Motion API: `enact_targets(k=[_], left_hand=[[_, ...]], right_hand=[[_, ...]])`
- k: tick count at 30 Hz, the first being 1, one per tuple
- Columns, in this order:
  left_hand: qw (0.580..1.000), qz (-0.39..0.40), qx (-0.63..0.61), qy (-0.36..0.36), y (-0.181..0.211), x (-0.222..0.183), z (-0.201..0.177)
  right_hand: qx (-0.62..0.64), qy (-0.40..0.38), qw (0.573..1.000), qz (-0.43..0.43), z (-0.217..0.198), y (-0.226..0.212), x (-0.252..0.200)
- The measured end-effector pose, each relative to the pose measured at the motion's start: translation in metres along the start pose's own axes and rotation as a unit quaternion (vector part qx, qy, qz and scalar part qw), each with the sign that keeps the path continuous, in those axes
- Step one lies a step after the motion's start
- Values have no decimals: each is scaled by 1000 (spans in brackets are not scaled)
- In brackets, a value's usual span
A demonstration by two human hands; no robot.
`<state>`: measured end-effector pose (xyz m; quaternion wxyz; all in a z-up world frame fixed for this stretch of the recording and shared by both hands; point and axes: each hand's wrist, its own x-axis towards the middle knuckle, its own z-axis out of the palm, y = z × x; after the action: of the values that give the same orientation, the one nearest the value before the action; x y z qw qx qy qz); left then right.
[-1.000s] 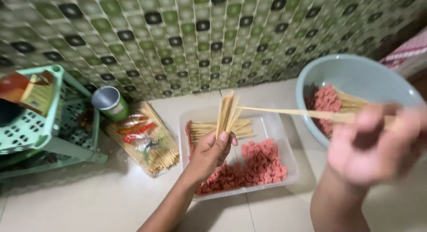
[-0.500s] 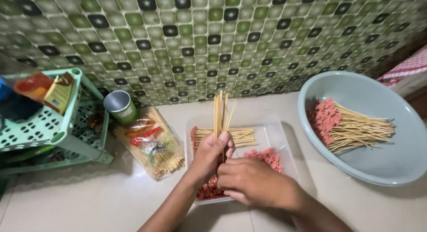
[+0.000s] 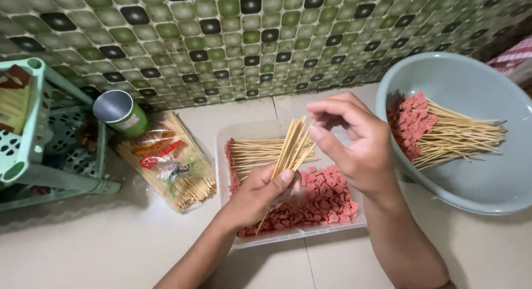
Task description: Skewering small diced pieces of pink food onto wooden skewers for food preparation.
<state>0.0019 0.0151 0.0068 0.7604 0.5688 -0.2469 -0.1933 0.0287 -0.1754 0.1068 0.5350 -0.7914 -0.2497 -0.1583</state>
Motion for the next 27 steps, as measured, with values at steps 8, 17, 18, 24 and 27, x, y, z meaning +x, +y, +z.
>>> enact_targets(k=[8, 17, 18, 24, 27], left_hand=[[998, -38, 52, 10, 4, 0, 3], [997, -71, 35, 18, 10, -1, 4], [996, -81, 28, 18, 11, -1, 5], [997, -43, 54, 24, 8, 0, 6], [998, -32, 58, 14, 6, 0, 5]], right_hand=[[44, 6, 999, 28, 0, 10, -1], [59, 11, 997, 58, 1, 14, 0], [61, 14, 996, 63, 1, 15, 0], [71, 80, 993, 46, -1, 22, -2], [133, 153, 979, 3, -5, 25, -4]])
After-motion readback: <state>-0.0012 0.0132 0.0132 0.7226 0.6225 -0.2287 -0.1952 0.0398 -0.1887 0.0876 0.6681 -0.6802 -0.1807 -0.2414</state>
